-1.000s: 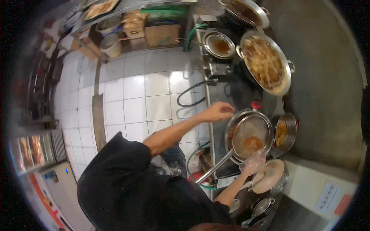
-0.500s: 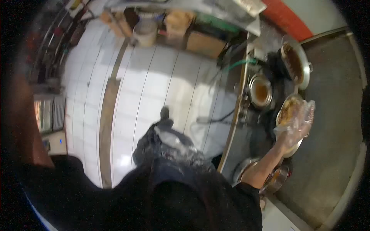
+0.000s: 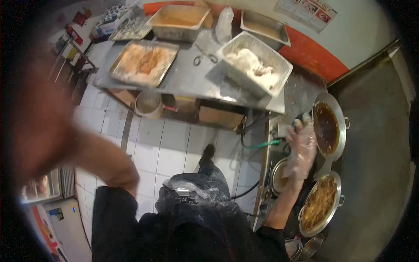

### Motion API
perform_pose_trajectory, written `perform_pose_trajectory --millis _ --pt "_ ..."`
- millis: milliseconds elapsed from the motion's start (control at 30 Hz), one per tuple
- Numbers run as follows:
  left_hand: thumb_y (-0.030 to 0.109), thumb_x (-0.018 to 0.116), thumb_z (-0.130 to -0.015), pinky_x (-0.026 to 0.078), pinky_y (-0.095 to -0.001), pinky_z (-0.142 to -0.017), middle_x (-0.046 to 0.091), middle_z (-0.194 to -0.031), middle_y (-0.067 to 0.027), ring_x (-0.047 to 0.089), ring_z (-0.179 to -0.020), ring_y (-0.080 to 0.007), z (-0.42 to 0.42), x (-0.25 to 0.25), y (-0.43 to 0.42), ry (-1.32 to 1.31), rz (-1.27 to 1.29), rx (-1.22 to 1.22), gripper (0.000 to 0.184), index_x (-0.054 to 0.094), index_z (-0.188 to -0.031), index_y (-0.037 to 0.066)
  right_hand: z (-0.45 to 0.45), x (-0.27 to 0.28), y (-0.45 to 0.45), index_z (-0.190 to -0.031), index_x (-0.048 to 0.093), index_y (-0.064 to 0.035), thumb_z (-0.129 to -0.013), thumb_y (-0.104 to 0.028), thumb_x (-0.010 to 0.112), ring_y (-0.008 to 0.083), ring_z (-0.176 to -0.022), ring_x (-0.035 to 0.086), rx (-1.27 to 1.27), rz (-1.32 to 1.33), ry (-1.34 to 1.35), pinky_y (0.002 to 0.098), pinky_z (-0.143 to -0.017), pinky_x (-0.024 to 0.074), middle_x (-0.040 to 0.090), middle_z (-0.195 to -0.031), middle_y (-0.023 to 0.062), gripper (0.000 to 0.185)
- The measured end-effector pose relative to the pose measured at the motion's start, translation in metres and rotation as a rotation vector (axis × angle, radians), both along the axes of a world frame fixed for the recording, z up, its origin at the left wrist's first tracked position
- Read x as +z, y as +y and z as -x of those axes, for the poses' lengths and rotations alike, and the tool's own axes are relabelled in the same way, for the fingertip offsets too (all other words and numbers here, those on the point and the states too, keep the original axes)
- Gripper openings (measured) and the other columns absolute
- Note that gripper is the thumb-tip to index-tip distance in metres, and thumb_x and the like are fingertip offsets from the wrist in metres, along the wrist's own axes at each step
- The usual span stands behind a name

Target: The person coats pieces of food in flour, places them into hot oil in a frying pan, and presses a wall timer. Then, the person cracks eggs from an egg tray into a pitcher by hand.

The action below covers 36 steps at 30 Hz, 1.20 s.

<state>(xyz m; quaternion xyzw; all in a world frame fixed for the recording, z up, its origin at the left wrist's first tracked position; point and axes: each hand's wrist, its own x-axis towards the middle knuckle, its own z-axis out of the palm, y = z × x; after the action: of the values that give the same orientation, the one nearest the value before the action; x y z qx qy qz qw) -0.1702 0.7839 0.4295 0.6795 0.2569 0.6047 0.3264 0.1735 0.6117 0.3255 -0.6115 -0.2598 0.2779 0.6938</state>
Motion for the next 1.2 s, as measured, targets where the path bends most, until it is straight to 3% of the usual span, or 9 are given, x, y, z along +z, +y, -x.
perform_pose_trajectory --millis 100,233,400,600,733,833,933,1000,1200 --pt "0.026 0.077 -0.078 0.041 -0.0389 -0.104 0.056 -0.131 -0.0208 0.053 -0.121 -0.0332 -0.128 -0.059 0.084 0.300 0.107 -0.230 0.069 0.048 -0.137 0.004 -0.049 -0.036 0.062 -0.142 0.037 0.0029 -0.091 0.001 0.062 0.0336 -0.132 0.046 0.153 -0.028 -0.155 0.0415 -0.108 0.0456 0.039 -0.149 0.0200 0.057" --pt "0.033 0.075 -0.083 0.039 -0.0449 -0.104 0.053 -0.137 -0.0166 0.050 -0.125 -0.0348 -0.231 -0.210 0.172 0.796 -0.089 -0.120 0.051 0.060 -0.124 0.008 -0.069 -0.039 0.145 -0.142 0.038 0.0053 -0.093 -0.005 0.064 0.0279 -0.128 0.052 0.183 0.028 -0.106 0.0374 -0.103 0.0485 0.044 -0.145 0.0212 0.056" --pt "0.029 0.069 -0.088 0.049 -0.0373 -0.085 0.067 -0.110 -0.0150 0.065 -0.099 -0.0260 -0.242 -0.180 0.240 0.507 0.285 -0.052 0.032 0.067 -0.105 0.003 -0.083 -0.036 0.209 -0.136 0.047 0.0058 -0.092 -0.006 0.066 0.0253 -0.121 0.057 0.199 0.120 -0.153 0.0358 -0.100 0.0499 0.053 -0.136 0.0195 0.049" --pt "0.021 0.064 -0.093 0.055 -0.0275 -0.072 0.066 -0.096 -0.0058 0.064 -0.089 -0.0129 -0.135 -0.128 0.284 0.030 0.666 -0.020 0.023 0.064 -0.102 0.000 -0.078 -0.039 0.251 -0.135 0.049 0.0029 -0.094 -0.013 0.066 0.0240 -0.099 0.067 0.159 0.215 -0.168 0.0357 -0.086 0.0571 0.063 -0.118 0.0188 0.048" --pt "0.020 0.063 -0.094 0.054 -0.0268 -0.073 0.064 -0.095 -0.0032 0.063 -0.090 -0.0111 -0.054 -0.149 0.260 -0.056 0.855 0.134 0.020 0.064 -0.104 0.003 -0.072 -0.045 0.241 -0.135 0.050 0.0021 -0.095 -0.019 0.066 0.0251 -0.085 0.069 0.193 0.319 -0.306 0.0343 -0.074 0.0590 0.063 -0.116 0.0191 0.049" --pt "0.021 0.062 -0.095 0.054 -0.0263 -0.074 0.064 -0.096 -0.0023 0.063 -0.090 -0.0108 0.002 -0.184 0.241 -0.100 0.956 0.238 0.018 0.064 -0.105 0.005 -0.066 -0.066 0.227 -0.130 0.057 -0.0010 -0.094 -0.021 0.067 0.0277 -0.102 0.067 0.172 0.401 -0.196 0.0348 -0.075 0.0644 0.053 -0.127 0.0172 0.042" --pt "0.021 0.061 -0.096 0.052 -0.0256 -0.075 0.064 -0.097 -0.0016 0.063 -0.092 -0.0106 0.058 -0.201 0.230 -0.167 1.046 0.413 0.017 0.062 -0.106 0.008 -0.036 -0.068 0.244 -0.135 0.057 -0.0088 -0.097 -0.022 0.062 0.0224 -0.085 0.069 0.203 0.312 -0.108 0.0322 -0.075 0.0614 0.066 -0.107 0.0173 0.041" --pt "0.021 0.061 -0.096 0.052 -0.0265 -0.075 0.065 -0.099 -0.0025 0.063 -0.093 -0.0101 0.093 -0.187 0.227 -0.286 0.949 0.542 0.019 0.062 -0.106 0.006 -0.033 -0.082 0.252 -0.121 0.060 -0.0011 -0.098 -0.057 0.045 0.0259 -0.086 0.069 0.301 0.463 -0.308 0.0380 -0.083 0.0593 0.065 -0.105 0.0178 0.062" --pt "0.019 0.064 -0.093 0.052 -0.0261 -0.071 0.068 -0.094 -0.0078 0.065 -0.084 -0.0116 0.242 -0.145 0.302 -0.157 0.567 0.951 0.022 0.065 -0.103 0.000 0.003 -0.053 0.330 -0.126 0.055 0.0021 -0.095 -0.031 0.065 0.0228 -0.080 0.068 0.333 0.441 -0.259 0.0332 -0.064 0.0566 0.063 -0.110 0.0183 0.047"
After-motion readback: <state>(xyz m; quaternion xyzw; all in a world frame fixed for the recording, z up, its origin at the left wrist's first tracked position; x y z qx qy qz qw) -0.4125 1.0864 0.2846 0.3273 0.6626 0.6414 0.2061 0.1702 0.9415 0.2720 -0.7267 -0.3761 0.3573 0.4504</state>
